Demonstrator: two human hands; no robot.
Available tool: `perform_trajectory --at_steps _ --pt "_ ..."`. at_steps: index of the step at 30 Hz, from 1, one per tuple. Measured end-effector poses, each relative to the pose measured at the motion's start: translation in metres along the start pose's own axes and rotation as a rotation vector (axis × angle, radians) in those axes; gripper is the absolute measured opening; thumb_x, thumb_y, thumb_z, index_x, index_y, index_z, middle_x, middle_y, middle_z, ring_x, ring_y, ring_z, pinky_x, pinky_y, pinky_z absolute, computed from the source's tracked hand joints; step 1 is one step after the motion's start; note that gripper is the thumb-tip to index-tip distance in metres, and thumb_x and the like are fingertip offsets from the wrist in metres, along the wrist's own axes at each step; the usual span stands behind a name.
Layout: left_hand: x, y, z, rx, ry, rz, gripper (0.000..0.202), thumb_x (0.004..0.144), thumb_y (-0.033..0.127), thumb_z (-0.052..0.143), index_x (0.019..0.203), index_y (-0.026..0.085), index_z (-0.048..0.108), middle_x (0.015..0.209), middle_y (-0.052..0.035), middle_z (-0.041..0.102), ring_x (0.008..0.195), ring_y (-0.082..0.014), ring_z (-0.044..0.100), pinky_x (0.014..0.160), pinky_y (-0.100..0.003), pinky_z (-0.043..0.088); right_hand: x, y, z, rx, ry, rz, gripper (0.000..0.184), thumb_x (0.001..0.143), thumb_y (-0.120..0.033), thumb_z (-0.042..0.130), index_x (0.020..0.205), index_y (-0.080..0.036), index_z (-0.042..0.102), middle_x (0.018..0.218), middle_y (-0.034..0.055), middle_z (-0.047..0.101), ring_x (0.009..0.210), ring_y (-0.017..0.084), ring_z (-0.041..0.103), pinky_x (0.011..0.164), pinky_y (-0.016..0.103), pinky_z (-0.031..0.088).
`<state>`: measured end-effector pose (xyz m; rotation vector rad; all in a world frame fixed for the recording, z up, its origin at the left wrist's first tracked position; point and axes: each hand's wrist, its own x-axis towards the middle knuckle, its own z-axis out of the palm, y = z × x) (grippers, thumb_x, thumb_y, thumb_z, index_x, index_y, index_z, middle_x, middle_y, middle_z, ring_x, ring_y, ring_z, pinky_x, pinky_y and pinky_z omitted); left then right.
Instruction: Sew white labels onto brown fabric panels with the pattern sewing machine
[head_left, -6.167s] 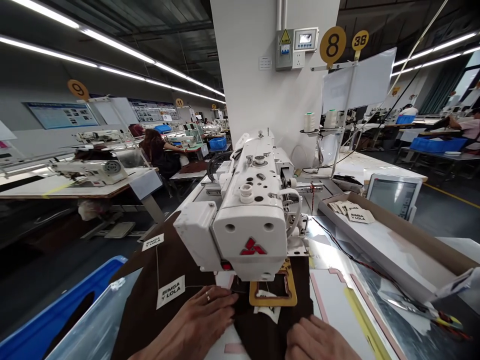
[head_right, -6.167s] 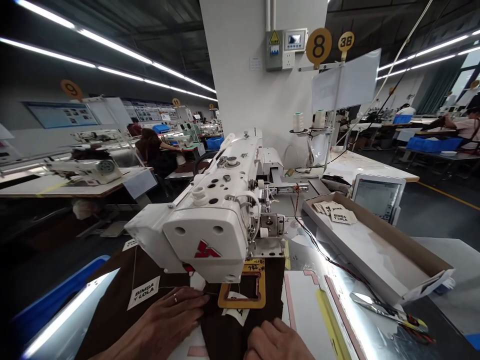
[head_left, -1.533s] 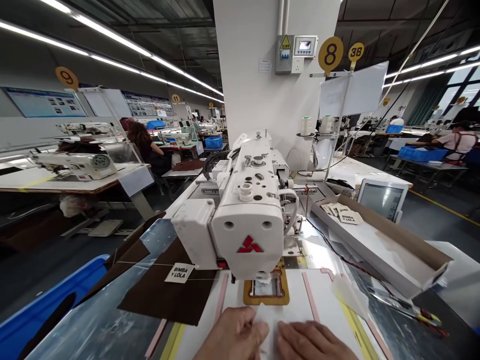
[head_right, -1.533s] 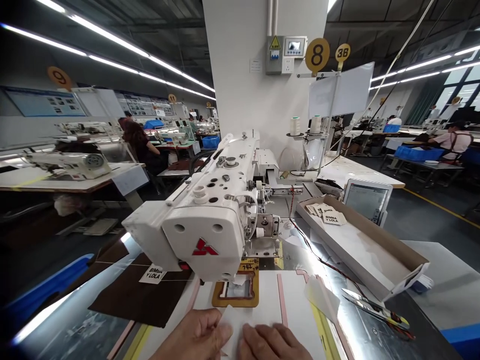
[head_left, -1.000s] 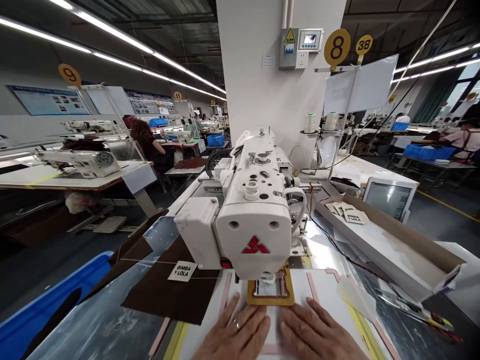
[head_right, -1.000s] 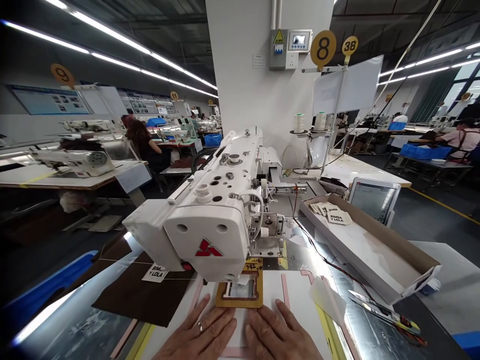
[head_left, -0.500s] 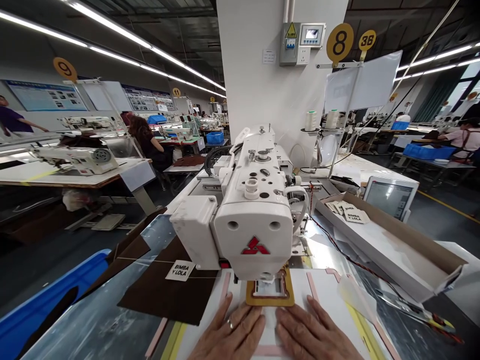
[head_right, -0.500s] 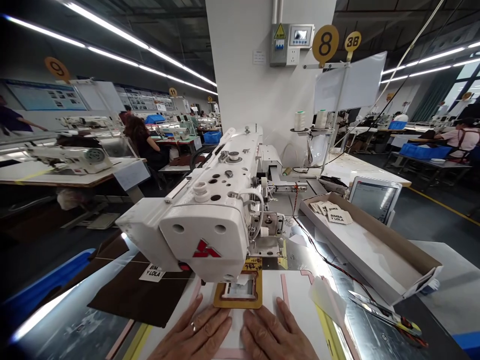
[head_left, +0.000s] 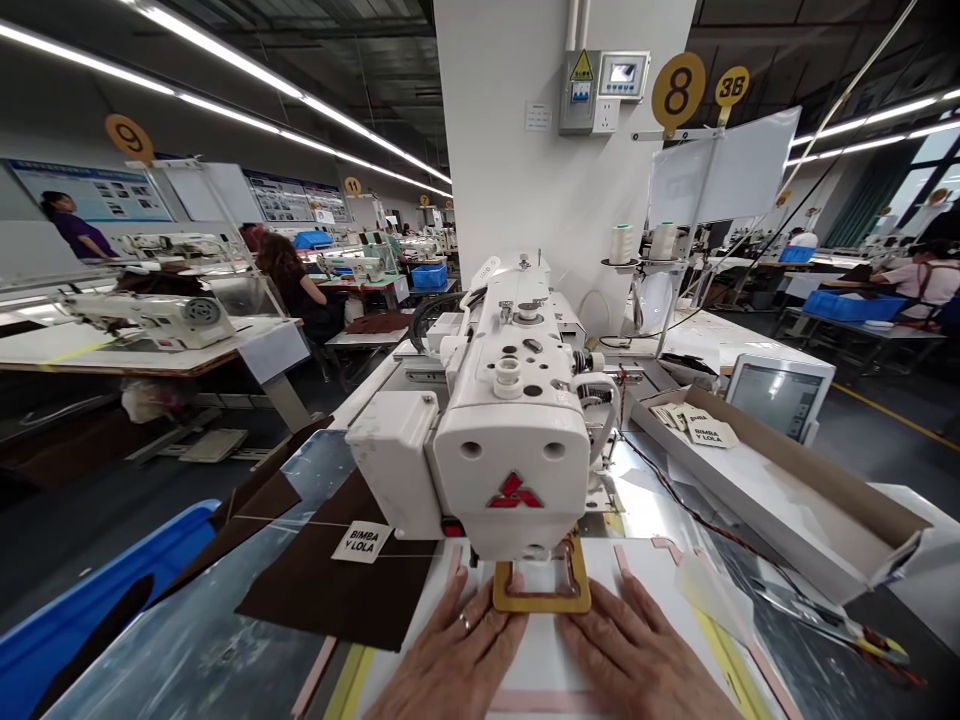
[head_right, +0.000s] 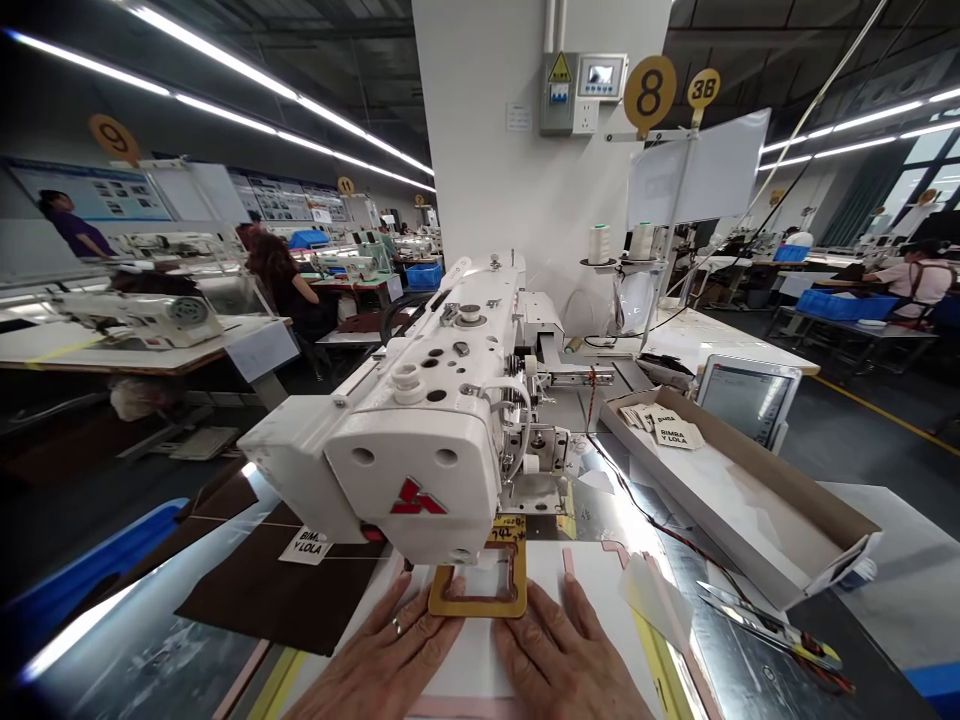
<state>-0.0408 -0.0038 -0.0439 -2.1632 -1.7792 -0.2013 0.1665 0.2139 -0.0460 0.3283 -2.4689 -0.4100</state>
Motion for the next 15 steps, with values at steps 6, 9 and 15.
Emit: perform_trajectory --at_steps 6,9,15 --pt "-0.009 -0.003 0.036 0.007 0.004 -0.038 0.078 0.11 0.05 0.05 0.17 0.022 0.008 0.166 -0.0097 0.037 0.155 -0.0294 0.035 0.13 -0.054 0.016 -0.006 -0.006 0.009 0.013 0.001 0.016 0.039 0.111 -0.041 0.045 0.132 -0.019 0.069 0.138 0.0053 0.07 0.125 0.023 0.066 0.115 0.039 0.044" --pt "-0.011 -0.003 0.037 0.016 0.031 -0.039 0.079 0.109 0.054 0.05 0.17 0.021 0.011 0.166 -0.0102 0.037 0.154 -0.0308 0.036 0.13 -0.054 0.018 -0.005 -0.007 0.014 -0.019 0.014 0.022 0.04 0.112 -0.04 0.042 0.132 -0.019 0.07 0.136 0.0031 0.072 0.122 0.024 0.067 0.115 0.039 0.045" --pt "-0.014 -0.002 0.034 -0.024 0.018 -0.054 0.092 0.104 0.072 0.046 0.17 0.019 0.01 0.166 -0.013 0.037 0.154 -0.0337 0.034 0.128 -0.056 0.023 -0.005 -0.006 0.013 0.006 -0.007 0.028 0.044 0.112 -0.045 0.042 0.136 -0.018 0.067 0.138 0.0062 0.071 0.125 0.025 0.066 0.117 0.041 0.042"
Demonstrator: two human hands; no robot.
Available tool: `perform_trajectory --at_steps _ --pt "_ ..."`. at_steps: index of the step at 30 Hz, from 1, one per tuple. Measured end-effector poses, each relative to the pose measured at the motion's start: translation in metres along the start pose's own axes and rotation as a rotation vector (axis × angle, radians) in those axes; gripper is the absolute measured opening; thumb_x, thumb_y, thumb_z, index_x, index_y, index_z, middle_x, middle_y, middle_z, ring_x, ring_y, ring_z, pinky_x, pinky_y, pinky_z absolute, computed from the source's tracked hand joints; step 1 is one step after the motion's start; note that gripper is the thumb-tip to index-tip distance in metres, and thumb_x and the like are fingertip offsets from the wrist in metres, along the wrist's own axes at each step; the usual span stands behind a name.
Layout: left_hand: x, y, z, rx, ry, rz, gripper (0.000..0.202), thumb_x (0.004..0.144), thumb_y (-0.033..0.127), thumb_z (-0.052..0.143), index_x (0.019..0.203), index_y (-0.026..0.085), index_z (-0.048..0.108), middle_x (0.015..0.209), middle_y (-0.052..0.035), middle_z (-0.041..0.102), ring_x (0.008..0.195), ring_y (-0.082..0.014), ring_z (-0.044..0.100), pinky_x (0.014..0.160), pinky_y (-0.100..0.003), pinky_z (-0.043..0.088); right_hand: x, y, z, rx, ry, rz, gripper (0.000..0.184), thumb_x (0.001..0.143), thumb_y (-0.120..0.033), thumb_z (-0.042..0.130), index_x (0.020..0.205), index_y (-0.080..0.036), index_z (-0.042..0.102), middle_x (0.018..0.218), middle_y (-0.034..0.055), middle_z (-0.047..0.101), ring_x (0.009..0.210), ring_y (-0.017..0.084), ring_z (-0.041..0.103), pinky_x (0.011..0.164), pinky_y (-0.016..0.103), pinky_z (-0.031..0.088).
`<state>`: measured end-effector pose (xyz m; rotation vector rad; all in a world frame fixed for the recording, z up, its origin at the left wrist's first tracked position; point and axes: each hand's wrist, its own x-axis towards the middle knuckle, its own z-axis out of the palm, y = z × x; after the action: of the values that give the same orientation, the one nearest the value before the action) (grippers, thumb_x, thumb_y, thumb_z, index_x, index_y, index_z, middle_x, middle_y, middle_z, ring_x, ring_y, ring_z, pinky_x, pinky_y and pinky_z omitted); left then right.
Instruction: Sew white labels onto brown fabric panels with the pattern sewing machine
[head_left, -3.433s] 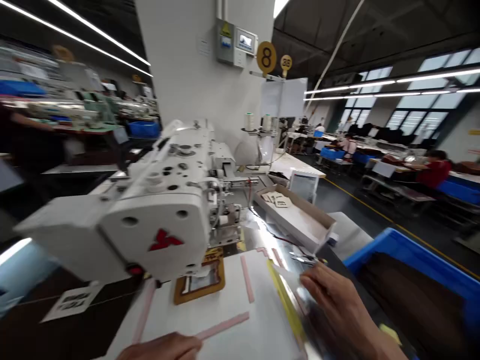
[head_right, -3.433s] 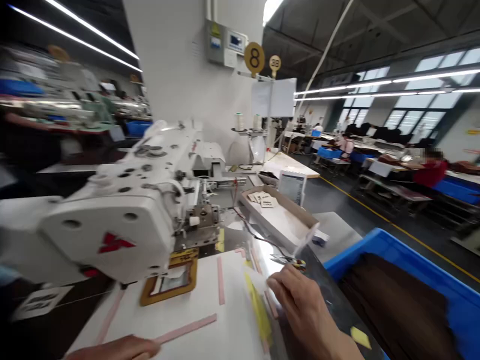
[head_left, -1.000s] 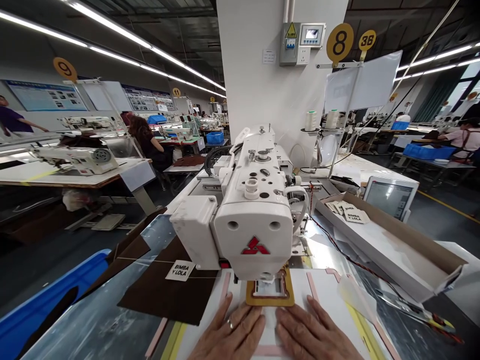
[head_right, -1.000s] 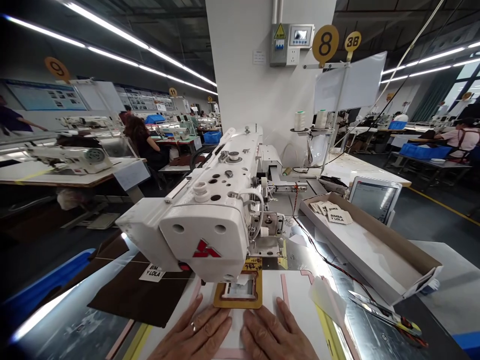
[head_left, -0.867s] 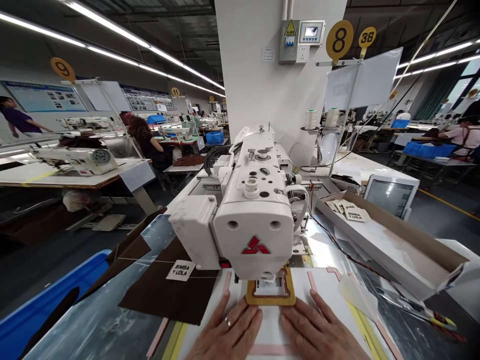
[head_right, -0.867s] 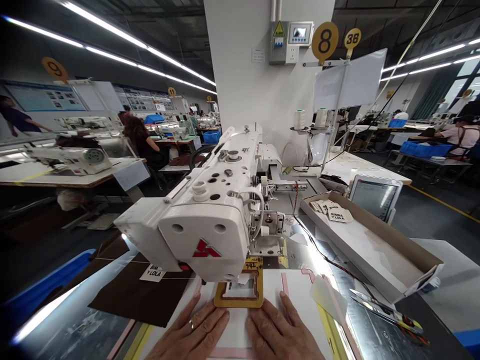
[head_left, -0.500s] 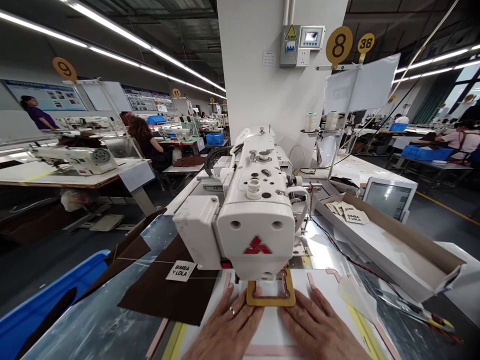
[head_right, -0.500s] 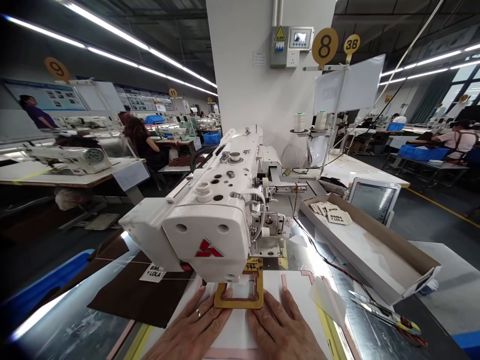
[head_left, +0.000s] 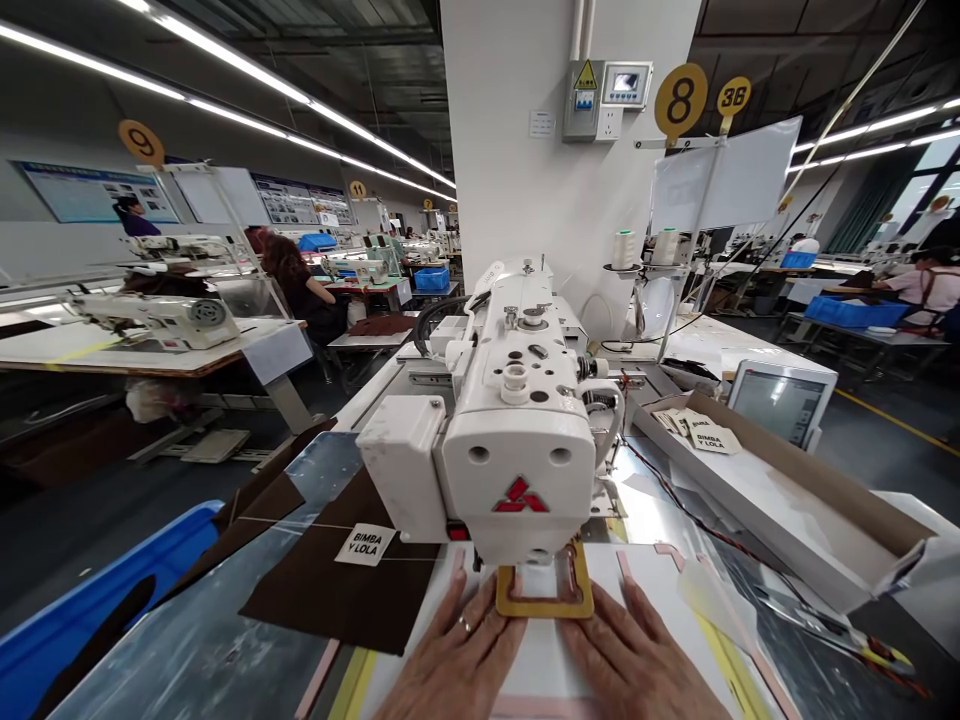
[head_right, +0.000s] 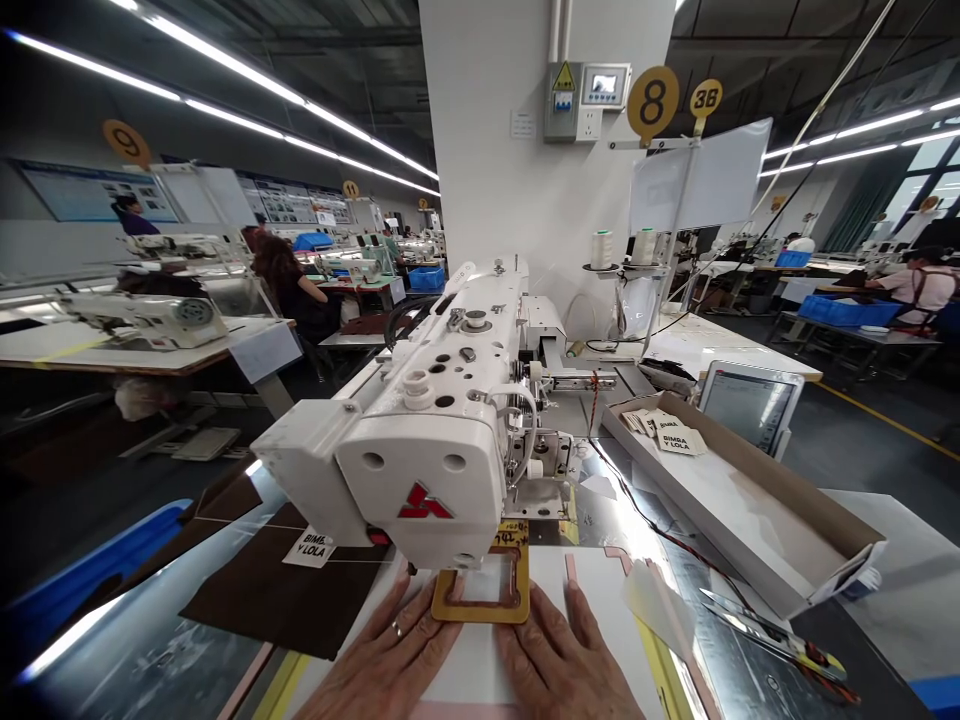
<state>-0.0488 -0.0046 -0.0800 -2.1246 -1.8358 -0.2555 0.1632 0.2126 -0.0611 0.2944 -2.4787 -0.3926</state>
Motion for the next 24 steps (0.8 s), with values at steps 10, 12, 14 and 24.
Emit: perform_trajectory --at_steps 10,12,14,24 --pt "0.007 0.0 -0.005 0.102 0.079 0.017 0.071 0.11 0.053 0.047 0.168 0.019 0.023 0.165 -0.007 0.04 0.156 -0.0268 0.032 0.132 -0.05 0.003 -0.002 -0.002 -0.002 -0.041 -0.016 -0.014 0.047 0.111 -0.048 0.043 0.137 -0.017 0.067 0.143 0.0064 0.068 0.126 0.026 0.065 0.116 0.04 0.044" --pt "0.009 -0.001 -0.008 0.104 0.074 0.029 0.075 0.109 0.057 0.047 0.168 0.018 0.022 0.165 -0.008 0.04 0.156 -0.0272 0.033 0.132 -0.05 0.003 -0.002 -0.005 -0.001 -0.048 0.002 -0.016 0.048 0.111 -0.049 0.044 0.137 -0.016 0.067 0.141 0.0075 0.068 0.126 0.025 0.065 0.115 0.04 0.045" --pt "0.01 -0.001 -0.009 0.101 0.068 0.037 0.078 0.109 0.061 0.047 0.168 0.017 0.021 0.165 -0.0092 0.04 0.155 -0.0284 0.033 0.132 -0.05 0.002 0.001 -0.01 0.0 -0.056 0.006 -0.019 0.051 0.111 -0.051 0.042 0.137 -0.015 0.067 0.139 0.0077 0.07 0.125 0.024 0.065 0.115 0.04 0.046" --pt "0.005 -0.005 0.0 0.047 0.07 0.031 0.088 0.103 0.075 0.043 0.169 0.021 0.019 0.16 -0.0093 0.049 0.151 -0.0309 0.04 0.131 -0.048 0.017 0.023 -0.027 0.019 -0.017 0.002 0.005 0.045 0.108 -0.039 0.051 0.14 -0.01 0.063 0.146 0.0138 0.064 0.134 0.029 0.061 0.123 0.046 0.039"
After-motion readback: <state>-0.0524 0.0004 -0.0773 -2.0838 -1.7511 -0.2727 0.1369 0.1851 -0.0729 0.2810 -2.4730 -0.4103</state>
